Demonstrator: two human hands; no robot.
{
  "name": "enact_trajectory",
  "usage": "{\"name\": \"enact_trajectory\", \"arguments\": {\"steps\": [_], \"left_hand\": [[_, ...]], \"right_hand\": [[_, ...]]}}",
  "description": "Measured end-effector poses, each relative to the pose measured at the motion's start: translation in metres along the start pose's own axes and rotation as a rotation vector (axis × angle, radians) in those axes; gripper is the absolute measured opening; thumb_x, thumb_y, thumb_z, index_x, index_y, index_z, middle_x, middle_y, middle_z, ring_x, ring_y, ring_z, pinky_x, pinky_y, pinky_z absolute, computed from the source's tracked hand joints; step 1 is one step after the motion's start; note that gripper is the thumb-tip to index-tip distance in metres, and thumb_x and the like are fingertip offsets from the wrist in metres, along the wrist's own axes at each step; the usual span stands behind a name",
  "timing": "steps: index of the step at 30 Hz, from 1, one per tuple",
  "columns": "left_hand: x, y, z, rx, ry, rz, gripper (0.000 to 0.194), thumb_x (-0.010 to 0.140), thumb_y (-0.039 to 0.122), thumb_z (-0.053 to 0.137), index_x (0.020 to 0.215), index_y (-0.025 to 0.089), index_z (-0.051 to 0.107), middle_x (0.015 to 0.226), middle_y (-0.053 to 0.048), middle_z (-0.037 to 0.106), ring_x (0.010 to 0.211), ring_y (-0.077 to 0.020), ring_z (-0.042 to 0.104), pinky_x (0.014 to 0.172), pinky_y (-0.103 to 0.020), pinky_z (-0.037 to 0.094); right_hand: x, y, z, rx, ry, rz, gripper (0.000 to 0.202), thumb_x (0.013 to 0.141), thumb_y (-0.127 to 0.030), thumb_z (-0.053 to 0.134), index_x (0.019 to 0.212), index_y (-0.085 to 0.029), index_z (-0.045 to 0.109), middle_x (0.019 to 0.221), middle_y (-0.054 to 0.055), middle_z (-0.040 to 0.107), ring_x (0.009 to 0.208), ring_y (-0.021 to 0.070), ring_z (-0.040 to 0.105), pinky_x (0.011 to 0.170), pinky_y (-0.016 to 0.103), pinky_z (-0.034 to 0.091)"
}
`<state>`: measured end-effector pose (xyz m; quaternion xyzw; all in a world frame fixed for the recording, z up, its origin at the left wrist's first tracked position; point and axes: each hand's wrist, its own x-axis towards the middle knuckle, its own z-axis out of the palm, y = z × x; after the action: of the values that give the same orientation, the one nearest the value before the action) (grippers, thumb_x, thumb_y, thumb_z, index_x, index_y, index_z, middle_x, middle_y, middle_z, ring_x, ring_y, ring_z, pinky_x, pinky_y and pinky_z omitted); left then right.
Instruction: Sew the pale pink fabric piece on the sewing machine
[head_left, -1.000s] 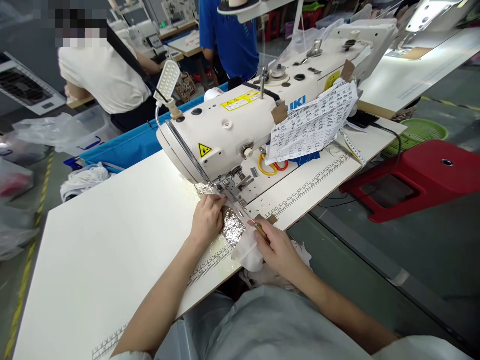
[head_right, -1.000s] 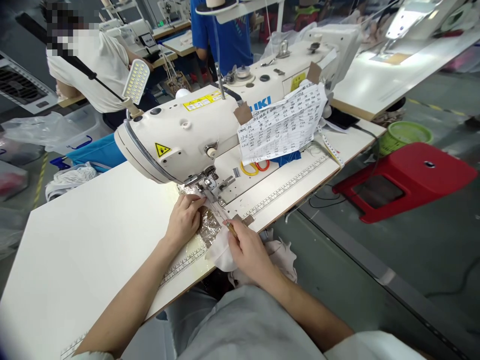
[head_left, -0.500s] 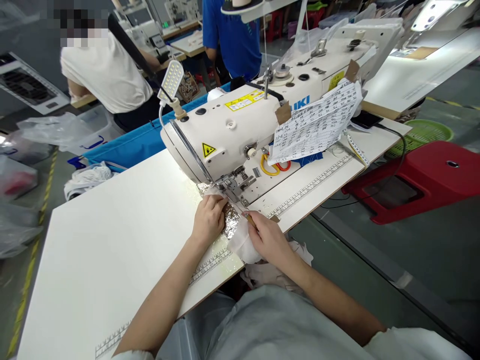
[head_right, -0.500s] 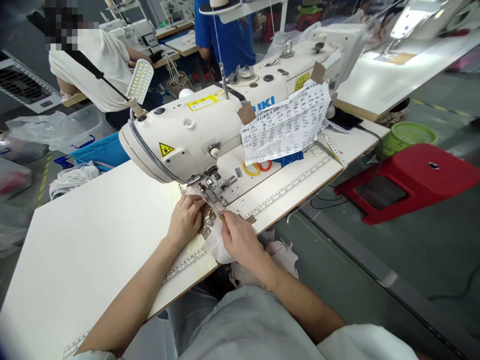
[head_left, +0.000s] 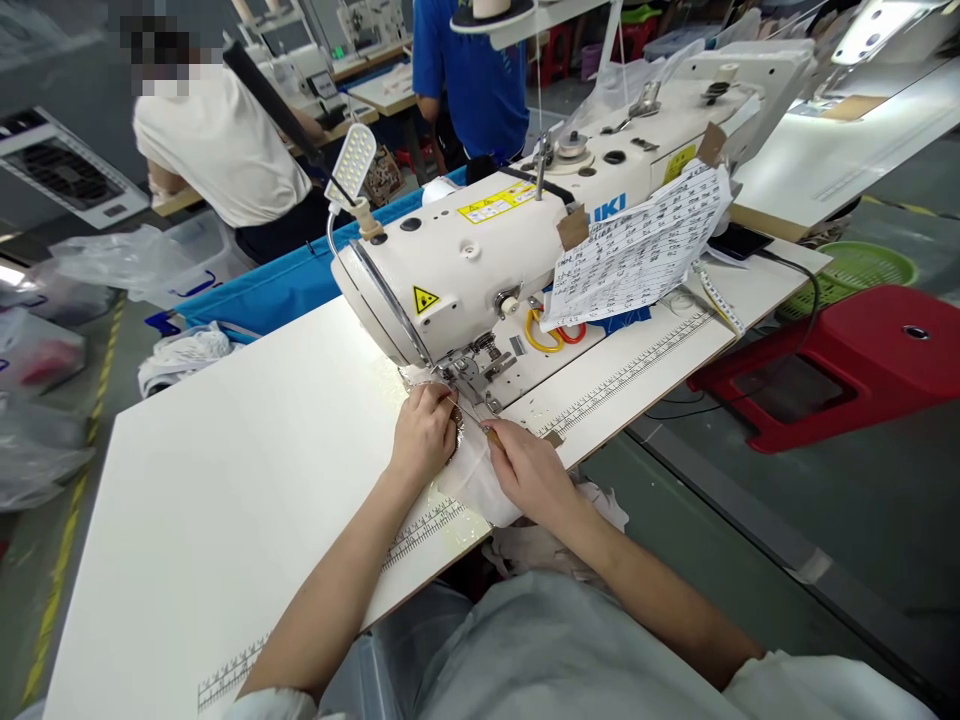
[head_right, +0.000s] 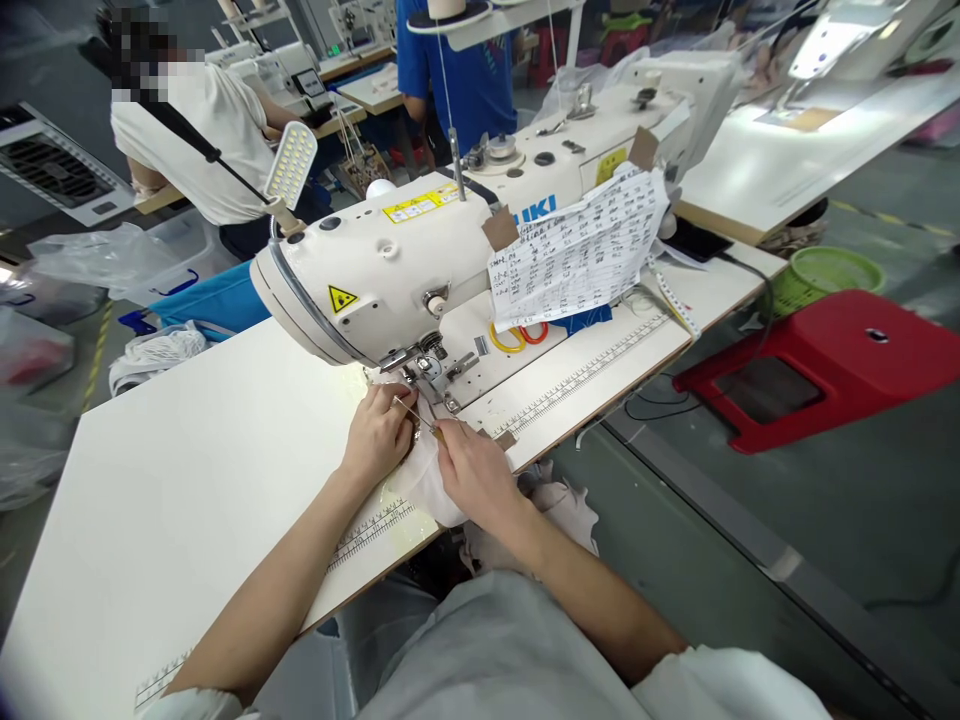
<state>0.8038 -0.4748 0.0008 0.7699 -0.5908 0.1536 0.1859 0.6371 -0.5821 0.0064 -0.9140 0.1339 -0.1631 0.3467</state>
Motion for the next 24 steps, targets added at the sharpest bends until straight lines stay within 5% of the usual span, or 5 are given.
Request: {"name": "enact_trajectory", "arguments": {"steps": [6,12,16,20,24], "left_hand": [[0.003,-0.003,0.004,-0.097,0.006,-0.087,0.026,0.088,0.019,0.050,0.110,0.013,0.062,0.106,-0.015,0.057,0.097,-0.0283,0.054,0.082,-0.046,0.053],[0.019,-0.005,0.006,-0.105,-0.027,-0.221,0.020,0.093,0.026,0.048,0.082,0.018,0.063,0.089,-0.012,0.059,0.085,-0.0269,0.054,0.077,-0.043,0.050],[0.018,-0.011,0.006,-0.181,0.015,-0.362,0.022,0.093,0.031,0.048,0.084,0.019,0.064,0.090,-0.010,0.062,0.086,-0.0260,0.057,0.068,-0.038,0.048],[0.014,-0.021,0.007,-0.354,0.046,-0.432,0.017,0.083,0.024,0.050,0.083,0.021,0.067,0.089,-0.006,0.066,0.090,-0.0228,0.061,0.079,-0.037,0.051],[0.013,-0.024,0.007,-0.484,0.060,-0.483,0.017,0.077,0.026,0.052,0.081,0.022,0.069,0.090,-0.004,0.068,0.088,-0.0216,0.063,0.080,-0.036,0.052]], "right_hand": [[-0.002,-0.019,0.001,0.123,0.096,-0.234,0.035,0.094,-0.013,0.034,0.123,-0.015,0.053,0.110,0.011,0.065,0.099,0.0209,0.063,0.086,0.034,0.053],[-0.010,-0.040,0.007,0.107,0.091,-0.383,0.035,0.094,-0.014,0.037,0.124,-0.015,0.053,0.105,0.010,0.065,0.089,0.0194,0.063,0.073,0.029,0.051],[-0.016,-0.032,-0.003,0.024,0.056,-0.196,0.030,0.098,-0.017,0.036,0.121,-0.015,0.054,0.106,0.010,0.068,0.089,0.0201,0.066,0.071,0.028,0.050],[-0.006,-0.017,-0.017,-0.156,-0.045,0.122,0.031,0.101,-0.025,0.040,0.127,-0.013,0.051,0.101,0.010,0.071,0.080,0.0226,0.068,0.065,0.030,0.048],[0.010,-0.008,-0.017,-0.271,-0.074,0.160,0.032,0.102,-0.024,0.038,0.128,-0.016,0.053,0.114,0.009,0.069,0.088,0.0234,0.069,0.063,0.029,0.047]]}}
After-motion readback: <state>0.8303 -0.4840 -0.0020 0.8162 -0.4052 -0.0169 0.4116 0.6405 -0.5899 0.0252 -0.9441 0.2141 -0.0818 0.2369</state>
